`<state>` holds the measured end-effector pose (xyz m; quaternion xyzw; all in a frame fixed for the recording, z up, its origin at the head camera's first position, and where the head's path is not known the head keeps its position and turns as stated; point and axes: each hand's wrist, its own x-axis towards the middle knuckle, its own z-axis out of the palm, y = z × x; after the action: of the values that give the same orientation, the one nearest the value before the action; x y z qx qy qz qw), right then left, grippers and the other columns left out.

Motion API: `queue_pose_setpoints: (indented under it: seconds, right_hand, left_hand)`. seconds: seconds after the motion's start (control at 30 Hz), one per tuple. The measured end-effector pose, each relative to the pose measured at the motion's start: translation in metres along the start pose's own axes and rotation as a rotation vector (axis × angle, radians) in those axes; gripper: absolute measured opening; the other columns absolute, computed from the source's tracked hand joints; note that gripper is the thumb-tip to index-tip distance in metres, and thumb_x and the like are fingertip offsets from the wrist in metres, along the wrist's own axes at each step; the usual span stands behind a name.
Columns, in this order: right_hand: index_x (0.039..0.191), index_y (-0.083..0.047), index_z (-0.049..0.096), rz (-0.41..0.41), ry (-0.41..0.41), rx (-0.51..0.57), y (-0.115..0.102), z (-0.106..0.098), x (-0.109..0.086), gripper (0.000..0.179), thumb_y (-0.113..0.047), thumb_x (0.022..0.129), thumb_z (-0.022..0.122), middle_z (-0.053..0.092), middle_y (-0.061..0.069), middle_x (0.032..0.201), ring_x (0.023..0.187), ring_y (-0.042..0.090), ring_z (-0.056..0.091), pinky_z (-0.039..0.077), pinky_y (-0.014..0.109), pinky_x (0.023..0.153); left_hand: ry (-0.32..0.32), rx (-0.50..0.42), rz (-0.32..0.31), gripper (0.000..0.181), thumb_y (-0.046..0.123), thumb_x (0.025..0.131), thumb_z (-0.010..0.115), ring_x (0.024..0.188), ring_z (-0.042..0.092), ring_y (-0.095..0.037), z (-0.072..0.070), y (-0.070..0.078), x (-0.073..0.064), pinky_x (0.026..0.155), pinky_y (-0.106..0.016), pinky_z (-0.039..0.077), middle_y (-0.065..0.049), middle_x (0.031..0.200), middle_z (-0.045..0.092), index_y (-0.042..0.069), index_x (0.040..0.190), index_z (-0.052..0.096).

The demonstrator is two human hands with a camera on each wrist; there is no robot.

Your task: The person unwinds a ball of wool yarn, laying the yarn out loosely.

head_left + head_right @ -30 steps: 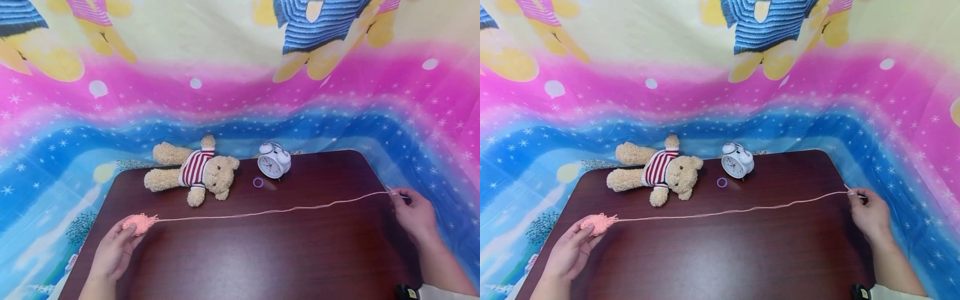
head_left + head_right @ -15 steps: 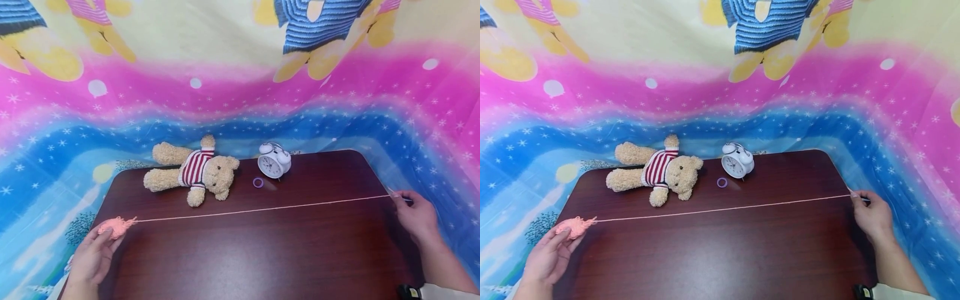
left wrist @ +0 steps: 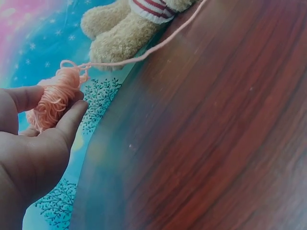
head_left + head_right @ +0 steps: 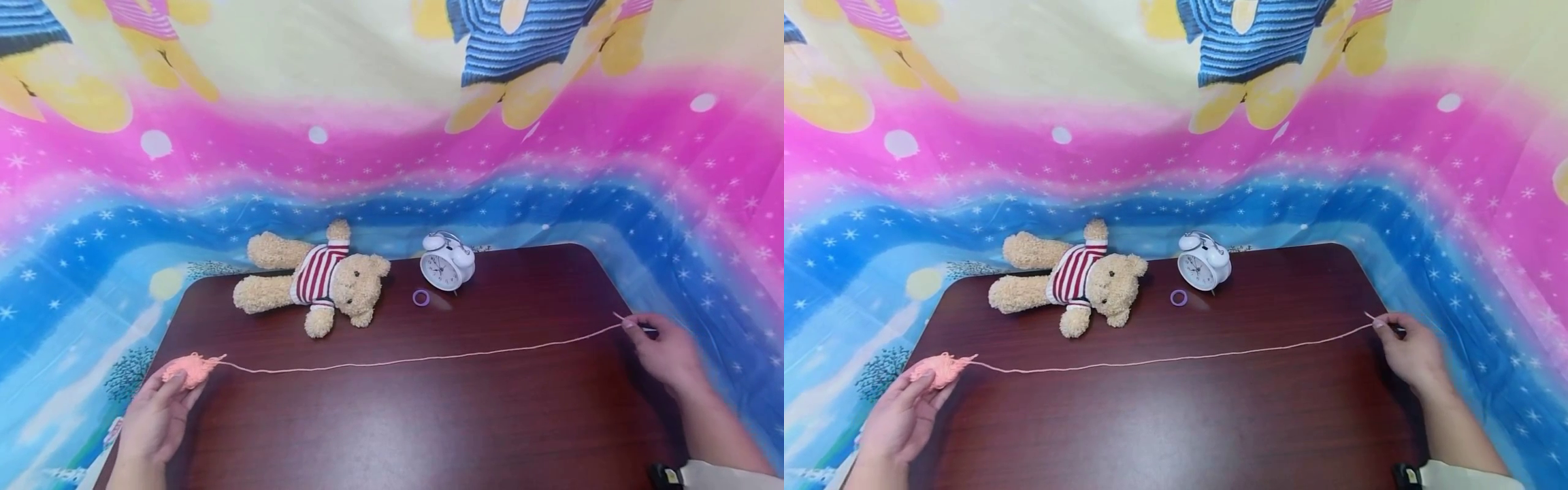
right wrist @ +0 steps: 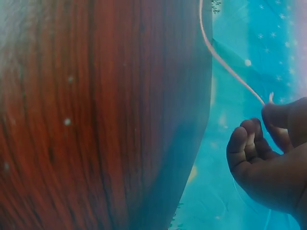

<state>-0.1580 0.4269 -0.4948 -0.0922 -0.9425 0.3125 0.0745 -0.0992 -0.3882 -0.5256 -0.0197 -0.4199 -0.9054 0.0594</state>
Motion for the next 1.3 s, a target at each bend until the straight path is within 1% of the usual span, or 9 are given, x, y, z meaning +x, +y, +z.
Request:
queue_pose_setpoints:
  seconds: [0.23, 0.33, 0.43, 0.53, 0.73, 0.9, 1.13, 1.23, 1.3]
  right_hand:
    - [0.116, -0.005, 0.070, -0.109, -0.066, -0.025, -0.001, 0.012, 0.001, 0.030, -0.031, 0.107, 0.059, 0.066, 0.031, 0.116, 0.104, 0.049, 0.058, 0.041, 0.042, 0.076]
    - [0.112, -0.008, 0.072, -0.135, -0.109, -0.037, -0.002, 0.016, 0.003, 0.027, -0.031, 0.106, 0.061, 0.069, 0.024, 0.112, 0.104, 0.045, 0.059, 0.042, 0.041, 0.077]
    - [0.112, -0.010, 0.074, -0.142, -0.166, -0.048, -0.004, 0.021, 0.006, 0.027, -0.032, 0.106, 0.062, 0.071, 0.014, 0.104, 0.097, 0.035, 0.060, 0.043, 0.037, 0.074]
    - [0.112, -0.012, 0.076, -0.155, -0.218, -0.078, -0.006, 0.024, 0.007, 0.027, -0.034, 0.105, 0.063, 0.072, 0.006, 0.100, 0.091, 0.026, 0.059, 0.044, 0.035, 0.072]
    - [0.110, -0.014, 0.077, -0.183, -0.307, -0.123, -0.010, 0.030, 0.008, 0.024, -0.034, 0.104, 0.065, 0.072, 0.003, 0.100, 0.084, 0.021, 0.058, 0.045, 0.037, 0.070]
    - [0.110, -0.015, 0.078, -0.194, -0.328, -0.147, -0.011, 0.034, 0.010, 0.017, -0.026, 0.101, 0.068, 0.072, 0.004, 0.101, 0.081, 0.021, 0.056, 0.044, 0.036, 0.069]
    - [0.114, -0.007, 0.076, -0.239, -0.287, -0.171, -0.020, 0.034, 0.011, 0.021, -0.020, 0.098, 0.071, 0.074, 0.011, 0.106, 0.077, 0.019, 0.054, 0.043, 0.036, 0.067]
    - [0.116, -0.005, 0.075, -0.249, -0.274, -0.173, -0.027, 0.034, 0.011, 0.024, -0.020, 0.098, 0.072, 0.073, 0.008, 0.102, 0.077, 0.020, 0.053, 0.043, 0.037, 0.068]
    - [0.117, -0.004, 0.074, -0.256, -0.263, -0.176, -0.033, 0.033, 0.010, 0.026, -0.022, 0.098, 0.073, 0.071, 0.005, 0.099, 0.080, 0.021, 0.056, 0.046, 0.039, 0.070]
  left_hand:
    - [-0.050, 0.081, -0.015, 0.037, -0.008, 0.109, 0.034, 0.110, 0.072, -0.020, 0.011, -0.007, 0.003, 0.097, -0.031, 0.057, -0.012, 0.122, 0.072, 0.001, 0.131, 0.063]
    - [-0.053, 0.106, -0.023, 0.036, -0.007, 0.109, 0.036, 0.110, 0.072, -0.020, 0.017, -0.010, 0.004, 0.097, -0.031, 0.057, -0.011, 0.120, 0.072, 0.002, 0.131, 0.062]
    - [-0.057, 0.125, -0.027, 0.034, -0.007, 0.109, 0.037, 0.109, 0.071, -0.019, 0.022, -0.013, 0.006, 0.098, -0.031, 0.057, -0.009, 0.120, 0.071, 0.002, 0.131, 0.062]
    - [-0.061, 0.136, -0.035, 0.033, -0.006, 0.109, 0.037, 0.108, 0.071, -0.018, 0.027, -0.015, 0.007, 0.098, -0.031, 0.057, -0.008, 0.119, 0.071, 0.003, 0.131, 0.061]
    - [-0.064, 0.194, -0.044, 0.031, -0.004, 0.110, 0.040, 0.107, 0.071, -0.016, 0.036, -0.020, 0.010, 0.098, -0.030, 0.057, -0.006, 0.118, 0.071, 0.004, 0.132, 0.060]
    - [-0.038, 0.229, -0.057, 0.030, -0.003, 0.109, 0.042, 0.107, 0.071, -0.014, 0.041, -0.023, 0.012, 0.097, -0.030, 0.057, -0.004, 0.119, 0.070, 0.007, 0.131, 0.059]
    - [-0.017, 0.259, -0.071, 0.042, -0.004, 0.108, 0.045, 0.102, 0.071, -0.012, 0.048, -0.027, 0.015, 0.096, -0.030, 0.058, 0.000, 0.117, 0.070, 0.017, 0.142, 0.058]
    - [-0.009, 0.266, -0.078, 0.042, -0.002, 0.108, 0.048, 0.105, 0.071, -0.012, 0.051, -0.027, 0.014, 0.096, -0.032, 0.058, 0.000, 0.121, 0.071, 0.020, 0.142, 0.061]
    - [0.006, 0.264, -0.085, 0.040, -0.001, 0.108, 0.050, 0.107, 0.071, -0.013, 0.054, -0.028, 0.014, 0.095, -0.033, 0.058, 0.000, 0.123, 0.071, 0.020, 0.138, 0.065]
